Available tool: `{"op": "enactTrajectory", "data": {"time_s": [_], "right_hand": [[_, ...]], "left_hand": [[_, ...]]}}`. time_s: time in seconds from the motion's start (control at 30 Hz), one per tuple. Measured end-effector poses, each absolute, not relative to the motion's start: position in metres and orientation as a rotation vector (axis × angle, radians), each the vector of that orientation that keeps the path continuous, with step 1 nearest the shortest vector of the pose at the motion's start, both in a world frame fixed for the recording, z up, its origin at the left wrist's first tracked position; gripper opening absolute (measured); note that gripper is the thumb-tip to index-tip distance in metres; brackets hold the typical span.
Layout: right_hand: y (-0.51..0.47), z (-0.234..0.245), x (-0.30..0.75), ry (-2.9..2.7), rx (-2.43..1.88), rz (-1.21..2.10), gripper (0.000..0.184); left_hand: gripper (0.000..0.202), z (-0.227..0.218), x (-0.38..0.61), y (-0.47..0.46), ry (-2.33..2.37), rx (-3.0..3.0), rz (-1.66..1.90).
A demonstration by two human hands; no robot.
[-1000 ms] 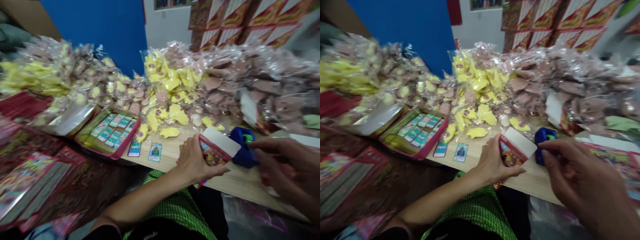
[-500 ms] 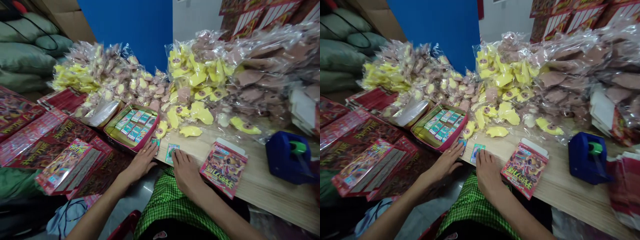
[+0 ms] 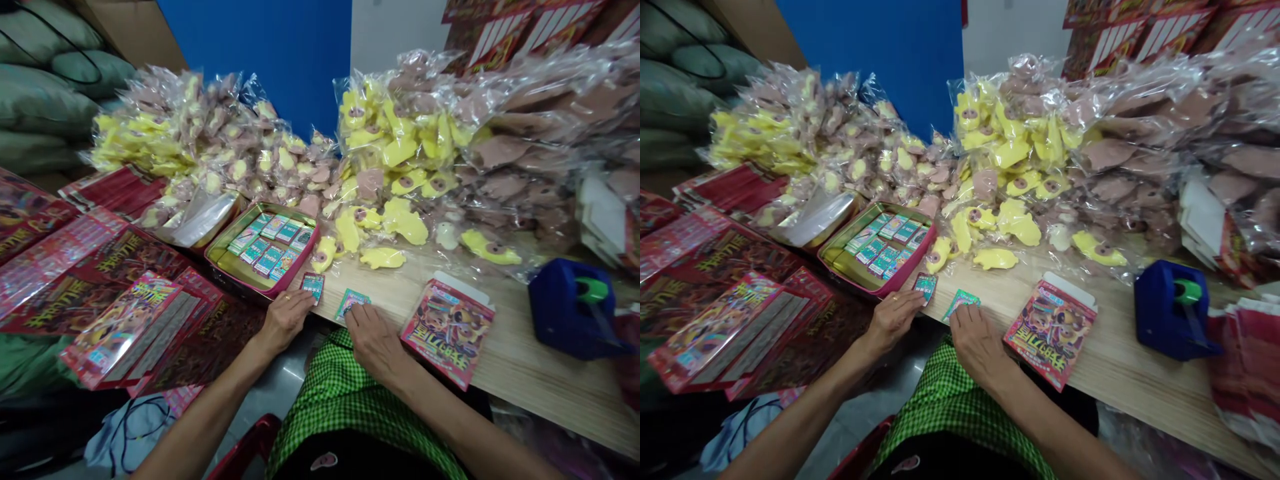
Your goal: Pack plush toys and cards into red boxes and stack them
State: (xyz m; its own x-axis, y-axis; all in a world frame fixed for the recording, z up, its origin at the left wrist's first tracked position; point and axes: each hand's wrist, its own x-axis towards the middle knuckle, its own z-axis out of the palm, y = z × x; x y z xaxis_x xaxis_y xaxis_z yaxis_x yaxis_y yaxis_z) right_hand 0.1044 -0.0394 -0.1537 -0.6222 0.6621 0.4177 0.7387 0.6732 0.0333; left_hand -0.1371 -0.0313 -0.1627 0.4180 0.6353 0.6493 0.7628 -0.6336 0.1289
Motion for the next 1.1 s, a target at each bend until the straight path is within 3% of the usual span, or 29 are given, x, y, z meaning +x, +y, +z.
{"op": "enactTrajectory", "data": {"time_s": [0.4,0.63,0.77,0.87,0.97,1.03,1.1], "right_hand": [[-0.036,-0.147,0.111,-2.592,-1.122,-0.190,0.026],[-0.049,-0.143,0.107,-2.734,-1.221,-0.054,0.020],[-0.044,-0.129,0.112,-2.619,-1.267,-0.090,0.018],[-0.024,-0.109,0.128,-2.249,-1.329,-0.023,0.019],[-0.004,-0.088,0.148,-1.876,-1.327,0.501,0.025],[0.004,-0.077,0.162,-1.649,-1.272,0.912,0.030],[0.006,-0.070,0.180,-1.477,-1.255,1.085,0.030]], "left_hand": [[0.027,-0.156,-0.138,-0.032,-1.197,-2.462,-0.959],[0.013,-0.156,-0.149,-0.025,-1.185,-2.618,-0.987],[0.022,-0.139,-0.151,-0.026,-1.150,-2.677,-0.964],[0.020,-0.121,-0.130,-0.028,-1.451,-2.421,-1.344],[0.012,-0.106,-0.085,-0.018,-1.911,-2.117,-2.045],[0.021,-0.101,-0.049,-0.007,-2.119,-2.100,-2.424],[0.029,-0.098,-0.013,0.006,-2.215,-2.221,-2.617]]}}
